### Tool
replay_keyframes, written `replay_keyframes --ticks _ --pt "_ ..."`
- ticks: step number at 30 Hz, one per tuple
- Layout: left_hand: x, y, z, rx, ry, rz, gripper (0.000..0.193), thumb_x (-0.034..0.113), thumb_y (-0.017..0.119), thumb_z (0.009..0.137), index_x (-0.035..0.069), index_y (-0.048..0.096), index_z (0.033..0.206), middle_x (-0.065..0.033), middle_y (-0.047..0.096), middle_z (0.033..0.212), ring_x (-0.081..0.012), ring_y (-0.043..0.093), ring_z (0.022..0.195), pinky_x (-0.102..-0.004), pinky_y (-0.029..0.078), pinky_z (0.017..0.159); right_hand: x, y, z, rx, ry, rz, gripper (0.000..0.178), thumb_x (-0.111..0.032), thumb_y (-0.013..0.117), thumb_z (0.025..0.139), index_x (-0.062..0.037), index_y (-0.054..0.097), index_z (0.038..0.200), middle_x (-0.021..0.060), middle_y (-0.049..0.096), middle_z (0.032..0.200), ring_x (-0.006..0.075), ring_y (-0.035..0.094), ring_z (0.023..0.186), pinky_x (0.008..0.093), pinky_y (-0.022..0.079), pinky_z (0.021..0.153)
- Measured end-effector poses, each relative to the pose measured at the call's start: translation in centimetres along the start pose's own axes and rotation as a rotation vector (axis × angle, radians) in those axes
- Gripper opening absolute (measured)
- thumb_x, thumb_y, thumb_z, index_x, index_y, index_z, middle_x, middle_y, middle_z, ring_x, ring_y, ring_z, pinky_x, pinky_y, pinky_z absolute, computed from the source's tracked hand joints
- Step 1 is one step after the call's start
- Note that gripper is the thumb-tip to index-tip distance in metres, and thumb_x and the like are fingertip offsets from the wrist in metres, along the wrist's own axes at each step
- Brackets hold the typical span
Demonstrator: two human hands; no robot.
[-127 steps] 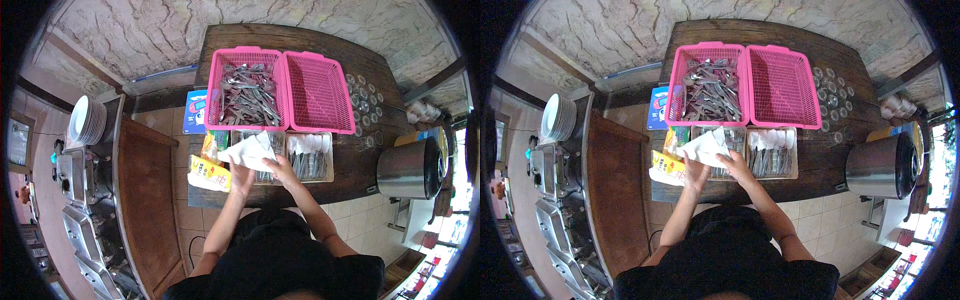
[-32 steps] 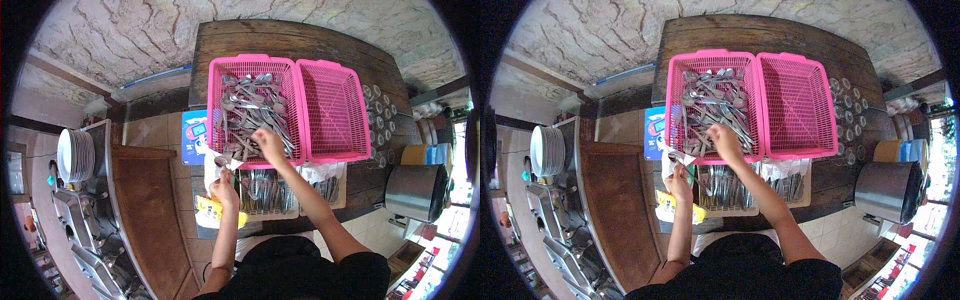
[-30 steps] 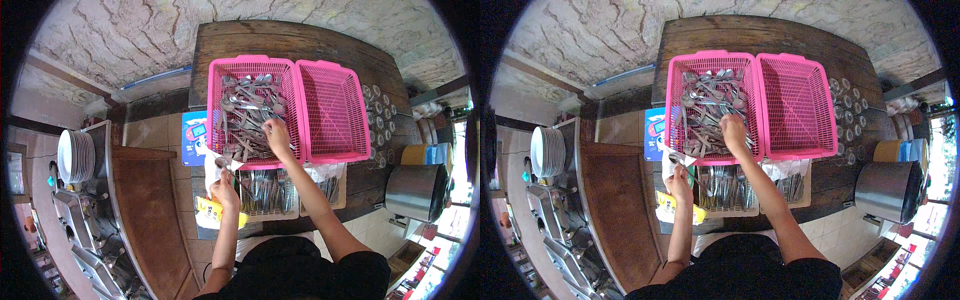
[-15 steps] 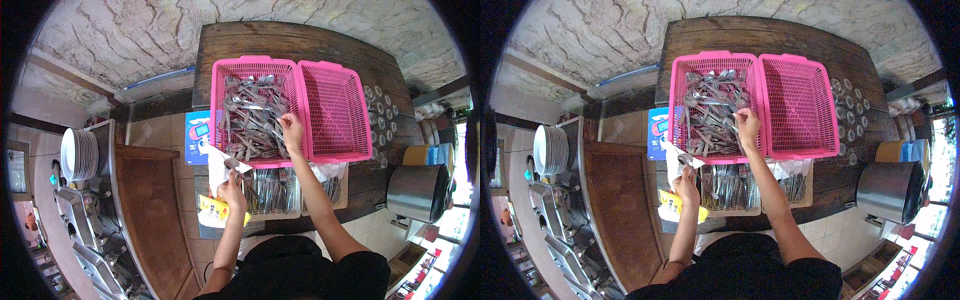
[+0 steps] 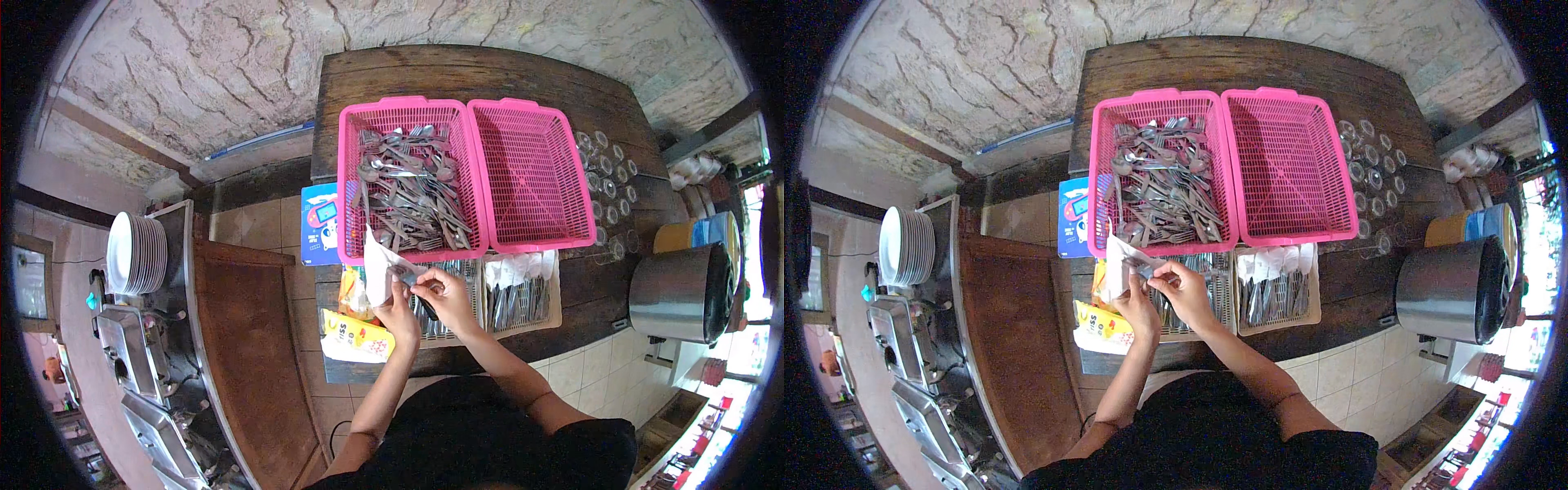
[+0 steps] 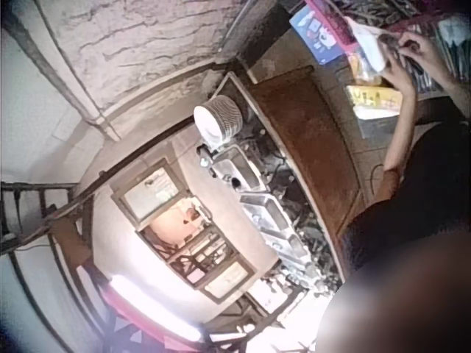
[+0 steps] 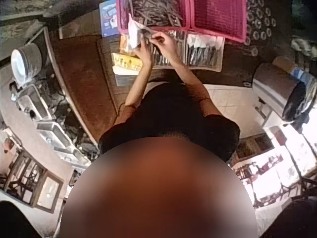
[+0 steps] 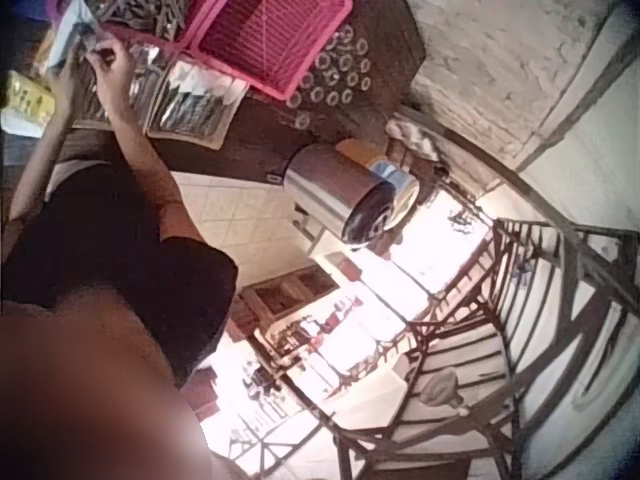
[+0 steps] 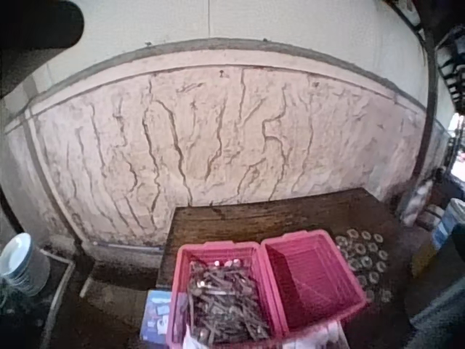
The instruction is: Wiping and sorting silverware into a tray.
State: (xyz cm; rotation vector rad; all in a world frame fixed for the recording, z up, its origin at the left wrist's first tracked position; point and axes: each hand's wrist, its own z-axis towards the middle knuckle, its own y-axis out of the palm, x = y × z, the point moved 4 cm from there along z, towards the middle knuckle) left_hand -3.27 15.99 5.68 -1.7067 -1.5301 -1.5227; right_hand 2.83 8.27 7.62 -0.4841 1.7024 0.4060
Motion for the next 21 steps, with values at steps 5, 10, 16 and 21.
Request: replay_keyframes --ticks 5,10,16,21 --pt "0.6 -0.3 -1.8 -0.027 0.006 -0.155 0.015 0.01 0.053 0.08 -0.001 0.054 0.089 -0.0037 0.056 0.08 -0.0079 0.05 0.067 -0.0196 0.041 0.055 0.3 -0.3 -0.8 0.054 -0.095 0.023 0.013 -0.004 0.063 0.069 -0.0004 0.052 0.074 0.0039 0.057 0.068 0.0077 0.054 0.061 0.0209 0.042 0.054" --pt "1.2 -0.7 -3.0 -0.058 0.076 -0.007 0.013 0.007 0.055 0.078 -0.003 0.054 0.088 -0.0036 0.056 0.078 -0.0073 0.049 0.063 -0.0203 0.04 0.053 0.0 -0.5 -2.1 -0.001 -0.101 0.005 0.014 -0.003 0.064 0.067 -0.0001 0.051 0.073 0.0044 0.057 0.068 0.008 0.054 0.061 0.0214 0.043 0.054" --pt "2.0 -1.1 -3.8 -0.071 0.08 -0.091 0.009 0.006 0.055 0.078 -0.002 0.054 0.084 -0.0022 0.055 0.071 -0.0068 0.048 0.058 -0.0193 0.038 0.049 -1.5 -0.9 -4.0 -0.058 -0.123 -0.246 0.015 -0.015 0.059 0.074 -0.0003 0.053 0.075 0.0081 0.056 0.065 0.0155 0.056 0.058 0.0256 0.043 0.054" --pt "2.6 -1.2 -4.3 -0.168 0.006 -0.048 0.009 0.008 0.055 0.078 0.002 0.051 0.073 0.0007 0.048 0.058 -0.0046 0.039 0.045 -0.0188 0.029 0.038 0.9 -0.9 -6.2 -0.165 -0.194 -0.444 0.025 -0.023 0.042 0.084 -0.0015 0.055 0.085 0.0151 0.053 0.069 0.0291 0.052 0.061 0.0364 0.039 0.057"
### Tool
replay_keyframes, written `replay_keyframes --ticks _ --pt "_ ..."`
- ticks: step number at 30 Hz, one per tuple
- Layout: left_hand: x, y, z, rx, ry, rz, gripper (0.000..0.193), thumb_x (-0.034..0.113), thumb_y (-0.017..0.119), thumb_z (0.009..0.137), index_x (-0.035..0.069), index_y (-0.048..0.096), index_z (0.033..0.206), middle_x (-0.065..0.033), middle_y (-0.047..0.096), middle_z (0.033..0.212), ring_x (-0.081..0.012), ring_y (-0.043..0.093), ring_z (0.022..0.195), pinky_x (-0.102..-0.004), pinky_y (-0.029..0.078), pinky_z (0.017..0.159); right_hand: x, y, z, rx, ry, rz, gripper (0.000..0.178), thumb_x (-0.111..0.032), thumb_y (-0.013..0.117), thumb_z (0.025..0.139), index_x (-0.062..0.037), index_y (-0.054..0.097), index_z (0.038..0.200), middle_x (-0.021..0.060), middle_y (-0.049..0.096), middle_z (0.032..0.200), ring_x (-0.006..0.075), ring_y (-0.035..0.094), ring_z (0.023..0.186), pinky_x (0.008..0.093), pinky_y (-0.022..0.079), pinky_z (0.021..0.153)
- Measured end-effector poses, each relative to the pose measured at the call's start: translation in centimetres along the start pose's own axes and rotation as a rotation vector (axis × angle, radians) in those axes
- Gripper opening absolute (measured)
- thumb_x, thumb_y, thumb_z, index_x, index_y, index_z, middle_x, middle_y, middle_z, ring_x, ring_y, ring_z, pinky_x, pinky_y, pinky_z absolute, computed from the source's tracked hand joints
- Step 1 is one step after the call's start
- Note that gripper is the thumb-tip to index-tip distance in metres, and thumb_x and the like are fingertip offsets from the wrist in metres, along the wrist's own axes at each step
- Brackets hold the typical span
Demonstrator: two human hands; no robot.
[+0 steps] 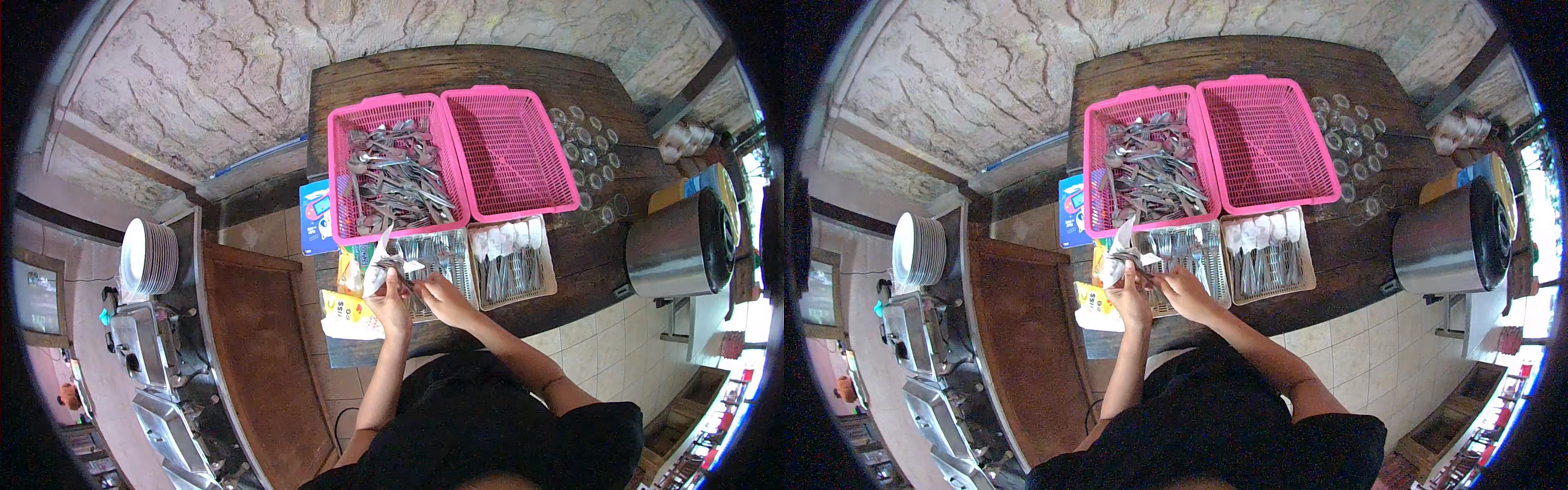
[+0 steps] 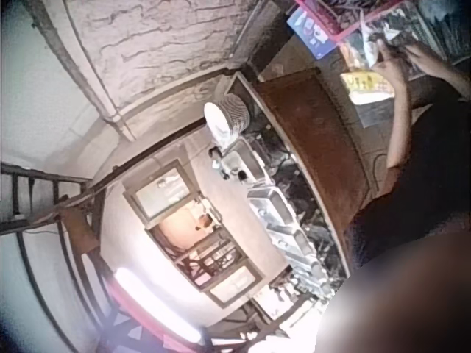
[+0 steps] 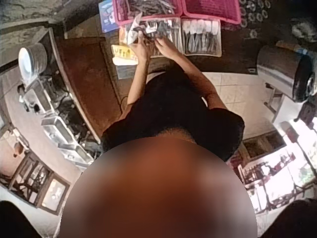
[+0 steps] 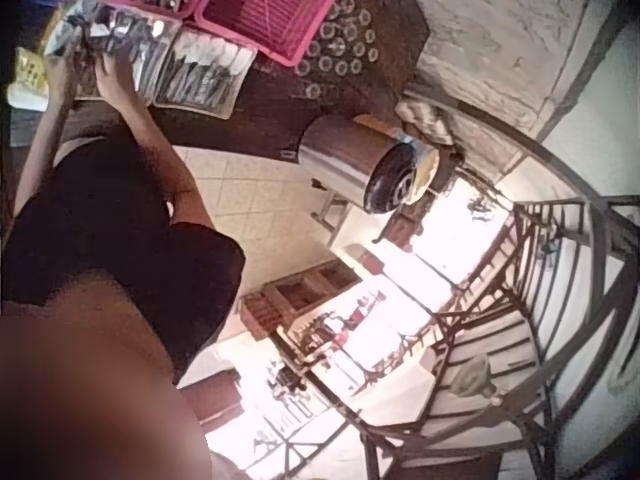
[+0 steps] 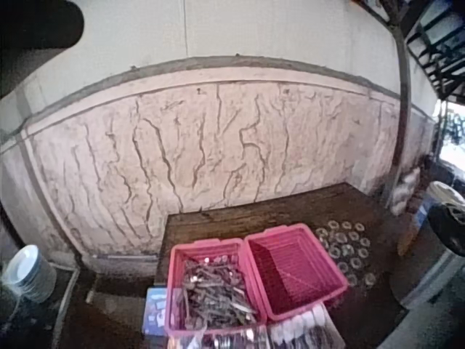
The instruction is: Wiping and sorting silverware into a tray.
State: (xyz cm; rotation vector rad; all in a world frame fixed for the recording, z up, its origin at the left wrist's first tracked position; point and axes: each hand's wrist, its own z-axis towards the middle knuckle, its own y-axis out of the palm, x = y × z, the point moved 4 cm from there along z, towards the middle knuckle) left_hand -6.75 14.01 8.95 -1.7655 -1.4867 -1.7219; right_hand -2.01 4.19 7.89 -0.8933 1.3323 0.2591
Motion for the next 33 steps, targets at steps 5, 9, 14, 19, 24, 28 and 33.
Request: replay_keyframes --ticks 5,9,14,19,24,28,33 --pt "1.3 1.2 -1.1 -0.01 -0.003 0.008 0.006 0.008 0.056 0.077 0.006 0.052 0.074 0.0035 0.047 0.056 -0.0036 0.039 0.044 -0.018 0.028 0.038 1.9 1.6 -1.7 -0.053 0.242 0.416 0.035 -0.029 0.035 0.088 0.0008 0.049 0.099 0.0089 0.053 0.08 0.0169 0.05 0.075 0.0315 0.038 0.066" --pt "0.4 0.2 -0.9 -0.004 0.006 0.05 0.008 0.01 0.056 0.078 0.004 0.052 0.075 0.0028 0.048 0.059 -0.0036 0.041 0.048 -0.018 0.033 0.038 3.2 2.9 -2.1 -0.046 0.263 0.482 0.037 -0.03 0.034 0.089 0.0022 0.046 0.102 0.006 0.052 0.084 0.0133 0.047 0.079 0.0286 0.037 0.069" --pt "0.1 0.4 -1.0 -0.03 -0.015 -0.052 0.006 0.007 0.054 0.079 0.006 0.052 0.073 0.0033 0.048 0.06 -0.003 0.04 0.048 -0.0184 0.034 0.039 3.4 2.7 -2.2 -0.057 0.288 0.42 0.033 -0.028 0.034 0.089 0.0005 0.046 0.1 0.0113 0.052 0.088 0.019 0.049 0.082 0.0302 0.037 0.071" --pt "-0.3 0.0 -1.1 -0.046 -0.005 -0.095 0.004 0.006 0.054 0.079 0.006 0.052 0.075 0.0028 0.049 0.061 -0.0034 0.041 0.05 -0.0182 0.034 0.042 2.5 2.4 -2.3 0.058 0.177 0.335 0.026 -0.022 0.037 0.087 0.0003 0.047 0.097 0.0156 0.051 0.086 0.0251 0.05 0.081 0.0325 0.038 0.068" --pt "-0.7 -0.6 -1.0 -0.044 -0.001 -0.144 0.003 0.004 0.054 0.078 0.004 0.052 0.076 0.0016 0.052 0.065 -0.0042 0.045 0.053 -0.0178 0.038 0.047 0.0 1.2 -2.8 0.156 -0.028 0.048 0.018 -0.015 0.04 0.085 -0.0011 0.044 0.096 0.0133 0.05 0.07 0.0257 0.051 0.066 0.0318 0.038 0.058" --pt "-1.2 -0.8 -1.2 -0.023 -0.019 -0.208 0.005 0.008 0.052 0.08 0.003 0.052 0.079 -0.0009 0.054 0.071 -0.0062 0.049 0.057 -0.018 0.041 0.051 -1.4 0.3 -3.2 0.256 -0.062 -0.026 0.017 -0.013 0.042 0.084 -0.0028 0.042 0.097 0.0173 0.049 0.062 0.033 0.052 0.058 0.0356 0.038 0.049" --pt "-2.0 -0.6 -2.3 0.016 -0.118 -0.366 0.015 0.018 0.05 0.083 0.003 0.051 0.086 -0.0029 0.056 0.076 -0.0084 0.052 0.062 -0.0195 0.044 0.054 -1.6 0.3 -3.1 0.369 -0.067 0.122 0.027 -0.014 0.045 0.083 -0.0057 0.038 0.108 0.0202 0.053 0.068 0.0333 0.055 0.059 0.0381 0.04 0.046"
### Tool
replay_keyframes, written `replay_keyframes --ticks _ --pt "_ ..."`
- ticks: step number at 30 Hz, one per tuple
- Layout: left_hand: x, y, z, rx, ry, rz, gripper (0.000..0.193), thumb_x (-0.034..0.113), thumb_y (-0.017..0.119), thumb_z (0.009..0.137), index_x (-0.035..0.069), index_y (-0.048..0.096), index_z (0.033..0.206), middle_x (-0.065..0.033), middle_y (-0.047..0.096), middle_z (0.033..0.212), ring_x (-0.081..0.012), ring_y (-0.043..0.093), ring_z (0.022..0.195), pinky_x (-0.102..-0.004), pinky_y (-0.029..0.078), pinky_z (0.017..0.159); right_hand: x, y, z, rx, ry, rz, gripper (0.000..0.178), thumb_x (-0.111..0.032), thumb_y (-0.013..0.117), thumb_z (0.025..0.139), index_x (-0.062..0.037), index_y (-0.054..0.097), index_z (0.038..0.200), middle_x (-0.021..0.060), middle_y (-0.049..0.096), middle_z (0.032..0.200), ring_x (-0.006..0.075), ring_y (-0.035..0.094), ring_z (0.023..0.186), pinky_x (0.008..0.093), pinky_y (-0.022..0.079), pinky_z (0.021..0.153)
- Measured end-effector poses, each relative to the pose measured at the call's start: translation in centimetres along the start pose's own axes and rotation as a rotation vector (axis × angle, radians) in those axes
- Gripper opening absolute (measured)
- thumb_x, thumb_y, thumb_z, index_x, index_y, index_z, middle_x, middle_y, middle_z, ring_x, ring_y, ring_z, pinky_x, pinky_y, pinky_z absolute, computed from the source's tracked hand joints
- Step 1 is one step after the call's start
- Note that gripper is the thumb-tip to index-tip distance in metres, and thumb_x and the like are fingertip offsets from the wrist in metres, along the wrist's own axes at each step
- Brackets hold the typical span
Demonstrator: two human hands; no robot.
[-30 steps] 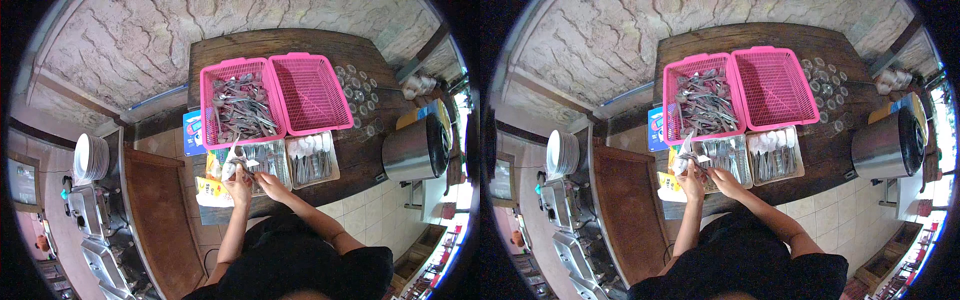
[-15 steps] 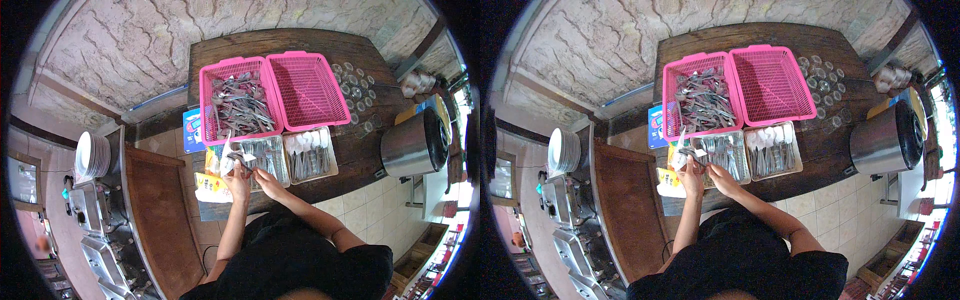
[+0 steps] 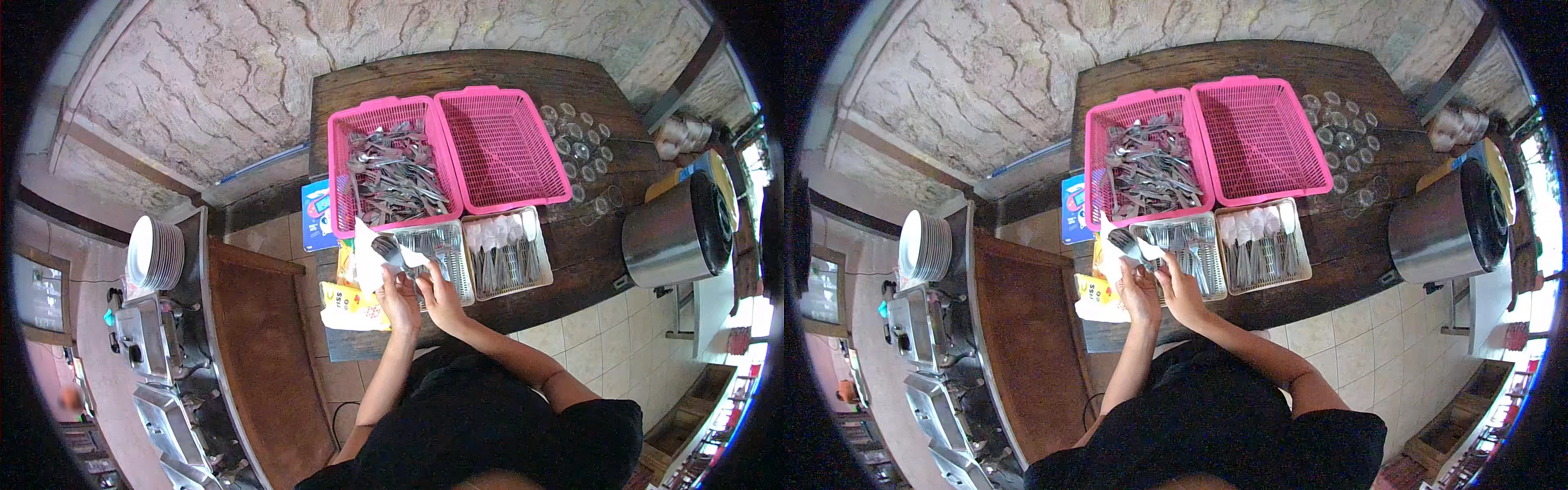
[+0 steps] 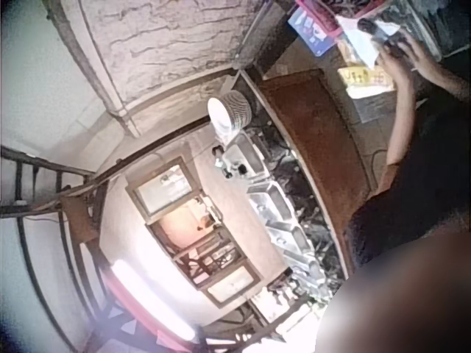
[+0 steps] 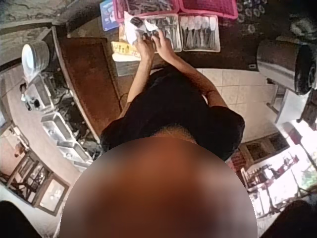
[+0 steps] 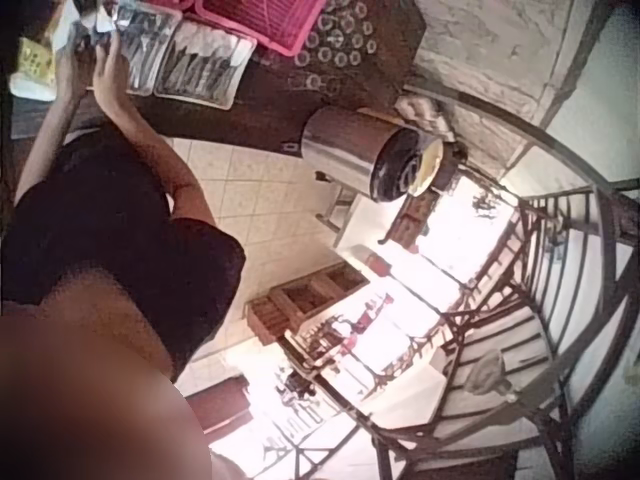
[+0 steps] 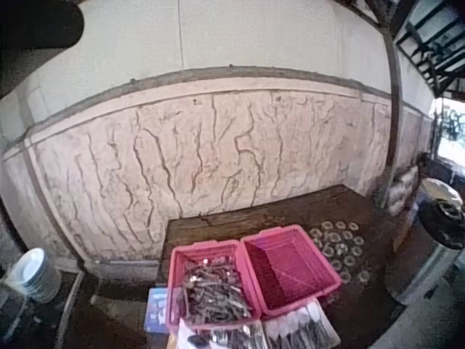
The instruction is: Wiping and sorting silverware into a tray.
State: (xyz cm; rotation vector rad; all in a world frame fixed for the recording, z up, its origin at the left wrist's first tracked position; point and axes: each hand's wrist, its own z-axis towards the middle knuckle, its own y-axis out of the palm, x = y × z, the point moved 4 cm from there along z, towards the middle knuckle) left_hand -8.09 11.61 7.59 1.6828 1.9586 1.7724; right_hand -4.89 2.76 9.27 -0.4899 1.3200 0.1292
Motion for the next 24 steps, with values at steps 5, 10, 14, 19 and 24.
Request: replay_keyframes --ticks 5,10,14,19,24 --pt "0.1 1.1 -0.7 -0.063 -0.02 -0.004 0.022 0.025 0.048 0.083 0.004 0.05 0.089 -0.0031 0.056 0.077 -0.0089 0.054 0.066 -0.0207 0.045 0.054 -0.6 -0.3 0.1 0.065 -0.064 -0.085 0.036 -0.011 0.045 0.082 -0.0091 0.039 0.118 0.018 0.055 0.075 0.0321 0.057 0.065 0.036 0.043 0.052" --pt "0.3 1.9 -1.2 -0.112 -0.043 0.02 0.024 0.025 0.048 0.083 0.003 0.05 0.091 -0.0052 0.057 0.081 -0.0091 0.055 0.067 -0.0199 0.043 0.052 -0.8 -0.5 0.3 0.033 -0.189 -0.078 0.04 0.001 0.045 0.078 -0.0105 0.043 0.117 0.0157 0.055 0.088 0.0258 0.058 0.073 0.0317 0.044 0.058" --pt "0.1 2.1 -1.3 -0.19 0.06 0.09 0.021 0.018 0.052 0.081 -0.001 0.051 0.092 -0.0065 0.059 0.085 -0.0087 0.055 0.067 -0.019 0.041 0.051 -0.9 -0.5 0.2 -0.136 0.067 -0.175 0.042 0.005 0.046 0.075 -0.0093 0.046 0.114 0.0161 0.053 0.104 0.0221 0.058 0.084 0.0281 0.045 0.066" --pt "0.6 1.7 -0.6 -0.052 0.1 0.223 0.013 0.008 0.056 0.077 -0.002 0.055 0.086 -0.0058 0.058 0.084 -0.0079 0.054 0.068 -0.0171 0.041 0.053 -0.5 -0.2 0.0 -0.024 -0.128 -0.159 0.044 0.004 0.044 0.076 -0.0108 0.043 0.117 0.015 0.056 0.086 0.0219 0.057 0.067 0.0289 0.044 0.058" --pt "0.8 0.6 -0.1 0.011 0.074 0.284 0.013 0.008 0.058 0.076 -0.002 0.056 0.085 -0.0051 0.057 0.081 -0.0082 0.052 0.068 -0.0197 0.042 0.06 -1.1 -0.5 0.2 -0.051 0.096 -0.007 0.045 -0.005 0.046 0.08 -0.0112 0.032 0.122 0.0115 0.053 0.068 0.0191 0.051 0.052 0.0276 0.04 0.051"
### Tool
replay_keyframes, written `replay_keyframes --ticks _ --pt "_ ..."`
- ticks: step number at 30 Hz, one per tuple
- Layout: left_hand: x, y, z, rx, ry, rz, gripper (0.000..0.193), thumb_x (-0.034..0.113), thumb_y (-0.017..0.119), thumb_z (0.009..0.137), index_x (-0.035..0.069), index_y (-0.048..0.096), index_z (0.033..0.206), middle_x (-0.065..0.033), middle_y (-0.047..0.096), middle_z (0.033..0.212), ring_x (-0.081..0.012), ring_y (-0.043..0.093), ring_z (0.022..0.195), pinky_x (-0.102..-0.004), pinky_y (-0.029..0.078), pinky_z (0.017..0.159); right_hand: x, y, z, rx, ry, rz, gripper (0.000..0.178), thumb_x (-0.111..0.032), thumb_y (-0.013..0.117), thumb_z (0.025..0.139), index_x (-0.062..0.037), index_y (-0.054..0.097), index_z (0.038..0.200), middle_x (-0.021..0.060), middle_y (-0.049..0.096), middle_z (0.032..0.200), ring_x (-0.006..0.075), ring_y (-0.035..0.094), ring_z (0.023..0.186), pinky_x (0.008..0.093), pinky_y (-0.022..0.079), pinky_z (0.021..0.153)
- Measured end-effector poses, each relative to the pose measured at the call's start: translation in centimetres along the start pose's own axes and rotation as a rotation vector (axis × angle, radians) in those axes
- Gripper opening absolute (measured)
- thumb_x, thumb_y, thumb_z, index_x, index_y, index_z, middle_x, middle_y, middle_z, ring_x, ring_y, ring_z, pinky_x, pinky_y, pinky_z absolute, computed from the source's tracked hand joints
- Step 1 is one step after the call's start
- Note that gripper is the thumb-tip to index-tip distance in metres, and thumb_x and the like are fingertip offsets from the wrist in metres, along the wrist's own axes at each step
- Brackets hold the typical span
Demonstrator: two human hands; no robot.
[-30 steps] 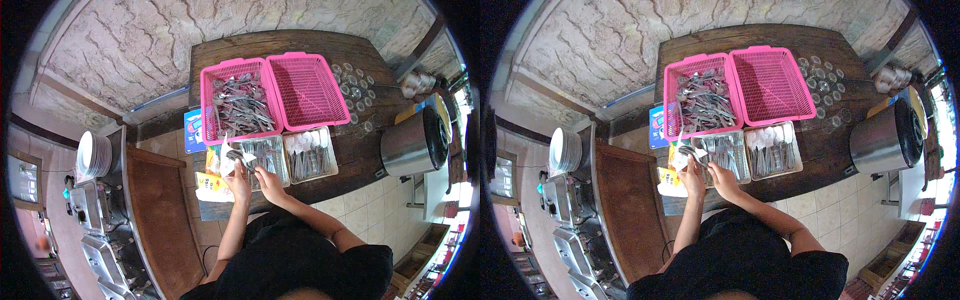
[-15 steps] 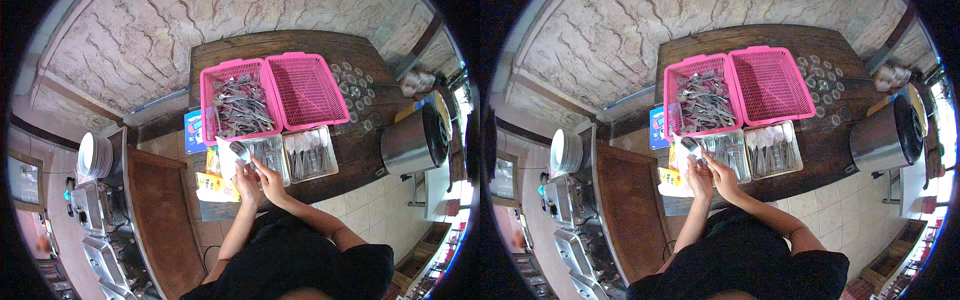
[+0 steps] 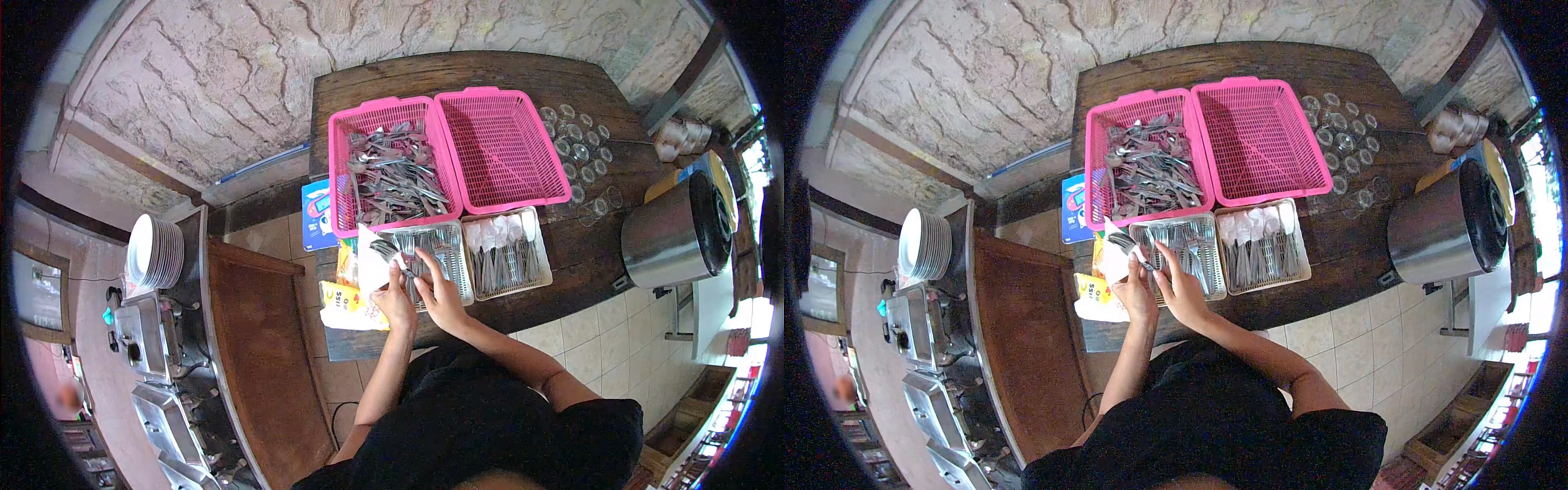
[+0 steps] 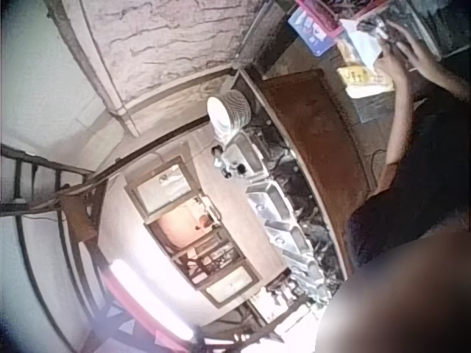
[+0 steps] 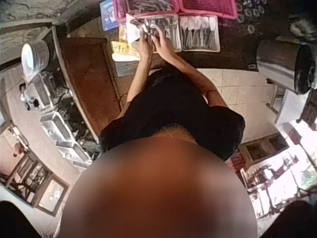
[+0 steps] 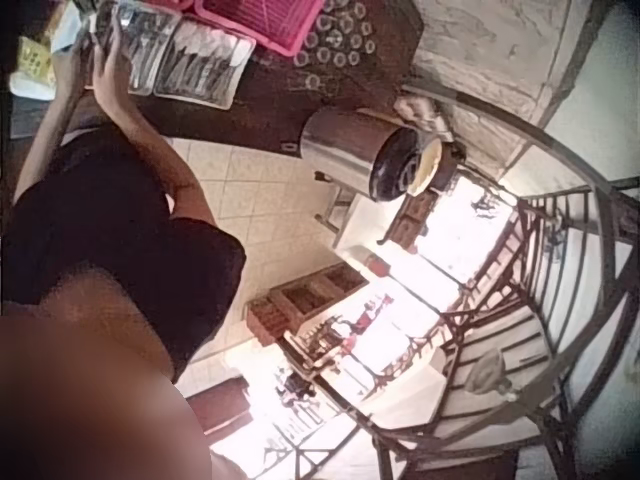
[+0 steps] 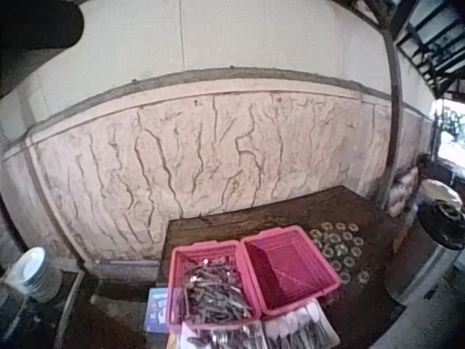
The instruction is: Wiping and sorting silverware into a tray.
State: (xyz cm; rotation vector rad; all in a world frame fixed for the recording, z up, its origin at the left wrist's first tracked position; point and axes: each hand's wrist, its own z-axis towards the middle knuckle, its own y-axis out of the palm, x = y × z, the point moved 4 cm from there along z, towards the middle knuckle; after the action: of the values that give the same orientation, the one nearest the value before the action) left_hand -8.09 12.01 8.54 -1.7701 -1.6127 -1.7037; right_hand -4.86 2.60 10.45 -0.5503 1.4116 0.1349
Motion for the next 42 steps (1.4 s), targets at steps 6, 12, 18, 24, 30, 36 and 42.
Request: replay_keyframes --ticks 6,12,18,24,30,36,42 --pt "-1.2 0.3 -0.8 -0.003 0.003 0.09 0.025 0.01 0.058 0.077 -0.003 0.051 0.097 -0.0055 0.056 0.085 -0.0109 0.052 0.072 -0.023 0.043 0.061 -0.6 0.1 1.7 0.06 -0.082 0.064 0.03 -0.009 0.047 0.082 -0.0054 0.04 0.11 0.0053 0.048 0.06 0.0108 0.048 0.053 0.0247 0.038 0.049" --pt "-1.5 -1.1 0.7 -0.066 -0.164 -0.196 0.04 0.021 0.054 0.08 0.001 0.041 0.112 -0.0072 0.047 0.109 -0.0146 0.045 0.099 -0.0284 0.037 0.086 0.4 -1.7 2.7 0.13 -0.089 -0.074 0.033 -0.013 0.053 0.078 -0.0092 0.041 0.109 0.0096 0.058 0.066 0.0164 0.055 0.048 0.0269 0.04 0.041" --pt "-1.9 -6.1 2.5 -0.143 -0.09 -0.067 0.047 0.021 0.049 0.083 0.003 0.03 0.123 -0.007 0.041 0.12 -0.0142 0.041 0.107 -0.0296 0.037 0.087 -2.5 -6.8 3.5 0.219 -0.417 -0.597 0.03 -0.011 0.056 0.075 -0.0105 0.048 0.103 0.0083 0.059 0.067 0.0178 0.055 0.047 0.0266 0.043 0.039" --pt "0.1 -4.0 3.0 -0.282 0.114 0.022 0.072 0.014 0.059 0.075 0.008 0.014 0.13 -0.0161 0.029 0.128 -0.0238 0.031 0.117 -0.0335 0.03 0.094 -4.9 -8.5 3.7 0.024 -0.785 -0.918 0.04 -0.004 0.055 0.066 -0.0146 0.052 0.105 0.0046 0.058 0.072 0.0134 0.055 0.055 0.026 0.046 0.043" --pt "-0.4 -1.1 4.5 -0.698 0.09 0.286 0.09 0.023 0.071 0.062 0.002 0.015 0.129 -0.0175 0.029 0.127 -0.0237 0.026 0.12 -0.0345 0.021 0.098 -7.4 -8.2 3.0 -0.081 -0.975 -0.947 0.045 -0.011 0.057 0.062 -0.0188 0.053 0.106 -0.0033 0.044 0.064 0.0087 0.05 0.052 0.0214 0.045 0.046" --pt "-0.9 0.1 3.6 -0.725 0.226 0.128 0.071 0.021 0.065 0.069 0.001 0.026 0.125 -0.018 0.048 0.111 -0.0259 0.045 0.105 -0.035 0.029 0.093 -10.1 -8.4 2.0 -0.054 -1.143 -0.829 0.038 -0.009 0.06 0.061 -0.0182 0.059 0.098 -0.0044 0.043 0.061 0.006 0.044 0.048 0.0193 0.04 0.042" --pt "-2.0 0.1 2.1 -0.804 0.007 0.563 0.056 0.01 0.072 0.061 -0.001 0.045 0.11 -0.0087 0.055 0.1 -0.0155 0.052 0.088 -0.0272 0.041 0.079 -11.4 -8.8 2.9 -0.046 -1.153 -0.816 0.036 -0.009 0.061 0.061 -0.0185 0.06 0.096 -0.0041 0.039 0.059 0.0059 0.043 0.048 0.0186 0.039 0.042"
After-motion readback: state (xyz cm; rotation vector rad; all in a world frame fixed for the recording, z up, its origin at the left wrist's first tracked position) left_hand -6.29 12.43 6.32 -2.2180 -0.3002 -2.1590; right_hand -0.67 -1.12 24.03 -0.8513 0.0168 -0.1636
